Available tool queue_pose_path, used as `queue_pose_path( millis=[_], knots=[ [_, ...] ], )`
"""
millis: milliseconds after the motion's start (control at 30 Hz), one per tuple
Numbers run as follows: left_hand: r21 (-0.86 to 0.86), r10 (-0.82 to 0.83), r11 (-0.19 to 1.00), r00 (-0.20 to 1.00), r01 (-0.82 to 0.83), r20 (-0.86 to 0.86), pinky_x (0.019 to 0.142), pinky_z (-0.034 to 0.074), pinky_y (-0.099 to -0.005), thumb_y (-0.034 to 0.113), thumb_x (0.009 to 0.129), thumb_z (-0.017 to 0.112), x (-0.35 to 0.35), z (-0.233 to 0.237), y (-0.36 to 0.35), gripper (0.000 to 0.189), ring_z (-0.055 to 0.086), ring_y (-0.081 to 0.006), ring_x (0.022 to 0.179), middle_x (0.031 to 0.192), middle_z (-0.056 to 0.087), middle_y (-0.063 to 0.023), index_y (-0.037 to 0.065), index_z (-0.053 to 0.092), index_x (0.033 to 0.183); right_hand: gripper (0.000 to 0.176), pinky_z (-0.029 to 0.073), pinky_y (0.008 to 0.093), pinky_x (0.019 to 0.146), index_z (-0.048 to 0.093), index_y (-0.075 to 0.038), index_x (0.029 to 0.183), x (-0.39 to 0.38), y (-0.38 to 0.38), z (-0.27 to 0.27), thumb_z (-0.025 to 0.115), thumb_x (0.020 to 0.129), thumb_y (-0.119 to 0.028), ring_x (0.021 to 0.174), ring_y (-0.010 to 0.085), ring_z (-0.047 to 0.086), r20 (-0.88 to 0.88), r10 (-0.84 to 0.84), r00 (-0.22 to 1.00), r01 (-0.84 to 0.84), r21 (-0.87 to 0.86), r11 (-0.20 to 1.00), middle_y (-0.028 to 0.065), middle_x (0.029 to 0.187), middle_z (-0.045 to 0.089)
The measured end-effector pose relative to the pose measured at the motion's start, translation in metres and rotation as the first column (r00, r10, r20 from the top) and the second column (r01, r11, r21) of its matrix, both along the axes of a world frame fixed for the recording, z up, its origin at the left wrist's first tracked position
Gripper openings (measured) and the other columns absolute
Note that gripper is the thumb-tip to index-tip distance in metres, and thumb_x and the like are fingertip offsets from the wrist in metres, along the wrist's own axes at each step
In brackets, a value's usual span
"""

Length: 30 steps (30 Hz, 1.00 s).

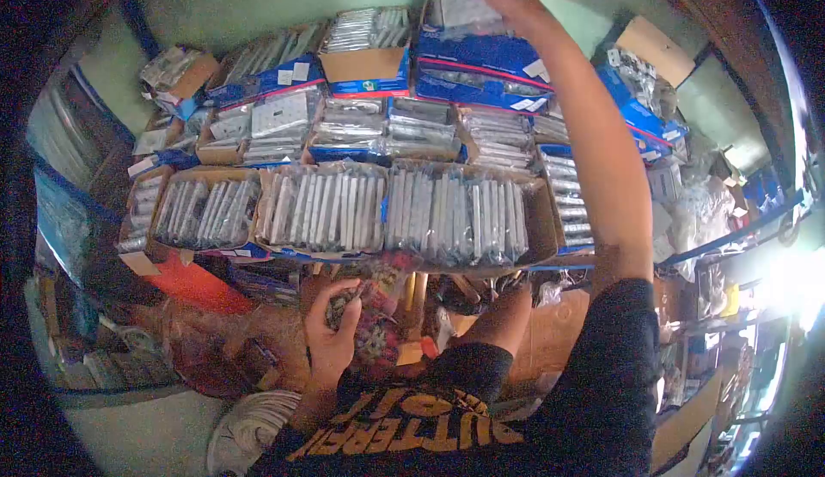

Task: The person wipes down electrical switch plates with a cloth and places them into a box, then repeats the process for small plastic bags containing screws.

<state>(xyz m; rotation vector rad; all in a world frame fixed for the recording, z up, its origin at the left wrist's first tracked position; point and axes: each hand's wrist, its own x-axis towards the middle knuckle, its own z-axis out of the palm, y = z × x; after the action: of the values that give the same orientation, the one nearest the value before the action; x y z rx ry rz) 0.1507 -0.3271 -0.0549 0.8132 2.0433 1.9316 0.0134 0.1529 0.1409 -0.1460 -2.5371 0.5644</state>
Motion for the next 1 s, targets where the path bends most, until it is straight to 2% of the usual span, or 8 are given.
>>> queue_pose_path(
  millis=[167,433,500,633,700,833,933,1000],
  knots=[
    [-0.201,0.057,0.979,0.996,-0.042,0.068,0.09,0.042,-0.0325,0.014,0.092,0.057,-0.013,0.007,-0.021,0.023,0.058,-0.0201,0.101,0.108,0.062,-0.0111,-0.001,0.059,0.109,0.044,0.06,0.0396,0.063,0.058,0.003,0.1,-0.051,0.019,0.02,0.065,0.082,-0.036,0.07,0.0238,0.064,0.197,-0.167,0.966,0.24,-0.446,0.862,0.0087,0.077,0.059],
    [-0.172,0.105,0.981,0.989,-0.087,0.1,0.09,0.043,-0.0331,0.016,0.092,0.057,-0.024,-0.01,-0.038,0.024,0.057,-0.0203,0.102,0.108,0.062,-0.0117,0.0,0.059,0.11,0.05,0.054,0.0418,0.068,0.054,-0.004,0.119,-0.037,0.005,0.051,0.07,0.078,-0.031,0.086,0.0262,0.065,0.15,-0.337,0.93,0.332,0.055,0.942,0.0126,0.103,0.063],
    [-0.21,0.084,0.976,0.991,-0.061,0.104,0.091,0.043,-0.0334,0.016,0.092,0.057,-0.025,-0.008,-0.039,0.024,0.057,-0.0206,0.102,0.108,0.062,-0.0118,0.0,0.059,0.11,0.046,0.048,0.0394,0.082,0.059,-0.003,0.108,-0.034,0.006,0.074,0.069,0.078,-0.035,0.096,0.0272,0.06,0.259,-0.139,0.956,0.118,0.096,0.988,0.0148,0.101,0.064],
    [-0.223,0.105,0.972,0.982,-0.068,0.154,0.092,0.042,-0.0347,0.015,0.092,0.057,-0.021,-0.018,-0.037,0.024,0.057,-0.0219,0.103,0.109,0.062,-0.0121,0.0,0.058,0.11,0.041,0.046,0.0386,0.082,0.059,-0.001,0.105,-0.009,-0.029,0.087,0.072,0.076,-0.028,0.098,0.0272,0.058,0.154,-0.106,0.982,0.031,0.427,0.904,0.0138,0.102,0.064],
    [-0.189,0.116,0.978,0.985,-0.09,0.128,0.093,0.042,-0.0351,0.015,0.091,0.058,-0.021,-0.017,-0.035,0.024,0.057,-0.0223,0.104,0.109,0.062,-0.0123,0.0,0.058,0.111,0.028,0.046,0.0396,0.082,0.062,-0.003,0.101,-0.011,-0.022,0.088,0.068,0.079,-0.02,0.095,0.0297,0.058,0.286,0.075,0.955,-0.272,0.752,0.6,0.0135,0.102,0.063],
    [-0.24,0.077,0.97,0.989,-0.046,0.122,0.092,0.043,-0.034,0.015,0.092,0.058,-0.024,-0.013,-0.036,0.025,0.057,-0.0216,0.103,0.11,0.062,-0.0127,0.0,0.058,0.111,0.018,0.046,0.0409,0.083,0.065,-0.007,0.096,-0.025,-0.007,0.074,0.065,0.079,-0.014,0.094,0.0314,0.059,0.472,0.002,0.882,-0.412,0.767,0.491,0.0132,0.103,0.063],
    [-0.219,0.102,0.974,0.981,-0.065,0.165,0.09,0.044,-0.0334,0.015,0.092,0.057,-0.021,-0.027,-0.038,0.024,0.058,-0.0209,0.102,0.109,0.062,-0.0124,0.001,0.058,0.112,0.021,0.047,0.041,0.084,0.064,-0.01,0.1,-0.024,0.012,0.049,0.064,0.078,-0.009,0.094,0.0305,0.059,0.363,0.177,0.915,-0.366,0.56,0.743,0.0126,0.104,0.064],
    [-0.219,0.118,0.973,0.972,-0.073,0.201,0.088,0.044,-0.0332,0.016,0.093,0.057,-0.021,-0.026,-0.037,0.024,0.058,-0.0205,0.1,0.108,0.062,-0.012,0.001,0.058,0.112,0.042,0.05,0.04,0.082,0.055,-0.008,0.119,-0.032,0.022,0.038,0.064,0.079,-0.016,0.096,0.031,0.061,0.258,0.335,0.906,-0.319,0.937,0.143,0.0118,0.11,0.063]
  ],
)
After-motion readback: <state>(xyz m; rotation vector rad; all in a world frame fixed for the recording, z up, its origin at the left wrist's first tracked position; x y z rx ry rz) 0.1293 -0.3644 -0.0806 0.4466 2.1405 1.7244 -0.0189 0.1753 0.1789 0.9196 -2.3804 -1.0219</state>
